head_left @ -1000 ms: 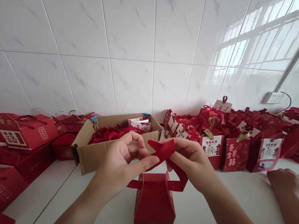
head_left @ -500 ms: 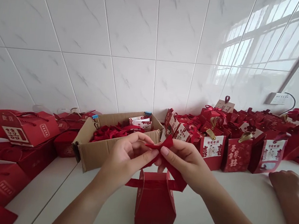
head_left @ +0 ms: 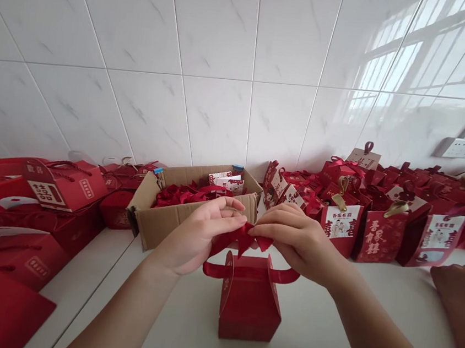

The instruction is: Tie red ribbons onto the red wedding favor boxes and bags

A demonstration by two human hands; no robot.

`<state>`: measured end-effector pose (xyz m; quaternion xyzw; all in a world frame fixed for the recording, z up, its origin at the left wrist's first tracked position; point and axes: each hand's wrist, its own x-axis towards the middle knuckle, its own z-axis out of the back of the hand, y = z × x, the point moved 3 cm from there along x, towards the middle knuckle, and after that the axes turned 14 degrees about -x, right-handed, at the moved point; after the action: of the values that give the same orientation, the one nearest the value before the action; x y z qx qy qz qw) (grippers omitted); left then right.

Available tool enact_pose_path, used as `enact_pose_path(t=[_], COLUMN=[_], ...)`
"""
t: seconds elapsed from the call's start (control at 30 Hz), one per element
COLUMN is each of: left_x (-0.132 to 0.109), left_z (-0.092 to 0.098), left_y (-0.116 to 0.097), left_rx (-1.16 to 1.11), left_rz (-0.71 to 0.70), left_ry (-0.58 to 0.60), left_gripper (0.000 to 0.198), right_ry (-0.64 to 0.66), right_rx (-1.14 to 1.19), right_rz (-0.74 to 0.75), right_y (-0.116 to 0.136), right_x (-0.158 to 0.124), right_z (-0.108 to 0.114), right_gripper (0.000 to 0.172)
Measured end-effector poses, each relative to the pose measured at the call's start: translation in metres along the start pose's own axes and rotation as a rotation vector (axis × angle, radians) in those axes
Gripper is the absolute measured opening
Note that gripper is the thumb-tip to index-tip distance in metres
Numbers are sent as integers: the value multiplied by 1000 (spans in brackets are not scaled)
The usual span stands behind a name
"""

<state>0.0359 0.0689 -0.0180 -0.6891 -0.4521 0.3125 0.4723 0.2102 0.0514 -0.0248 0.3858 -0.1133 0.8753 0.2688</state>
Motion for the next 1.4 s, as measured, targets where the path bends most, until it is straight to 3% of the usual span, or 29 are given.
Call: enact_pose_path(t=[0.1,0.17,0.37,0.47,0.63,0.83,1.0,1.17,1.3,1.4], left_x=[-1,-2,-11,-19,-28,-47,-64,-73,-74,-69], left_z=[-2,-3,-7,-7,6,46,91,124,132,123], left_y=[1,0,-11,-20,-27,-20,0,33,49,50], left_rx=[-9,36,424,605,650,818,1058,1257,1276,1276], left_rz=[17,-50,-656,-805,-729,-621,-508,-342,-249,-293], left_ry=[6,-3,-162,-228,-223,-251,-271,-247,-182,-149], left_gripper=[15,20,35,24,27,25,22,20,20,18], right_ry=[-43,-62,-174,-279,-369,-358,-188,0,107,62], right_rx=[-65,-27,567,731,601,159,-195,-344,-327,-356], right_rz=[15,-30,-468,-653,-799,-939,-1089,-1072,-1036,-984], right_y=[-1,-2,-9,-14,-14,-8,-16,-22,-26,-24], right_x=[-1,1,7,1,-30,-89,-143,-182,-194,-182], right_z=[-2,-2,-5,-4,6,24,25,14,5,4], right_gripper=[28,28,21,20,18,31,35,28,26,21])
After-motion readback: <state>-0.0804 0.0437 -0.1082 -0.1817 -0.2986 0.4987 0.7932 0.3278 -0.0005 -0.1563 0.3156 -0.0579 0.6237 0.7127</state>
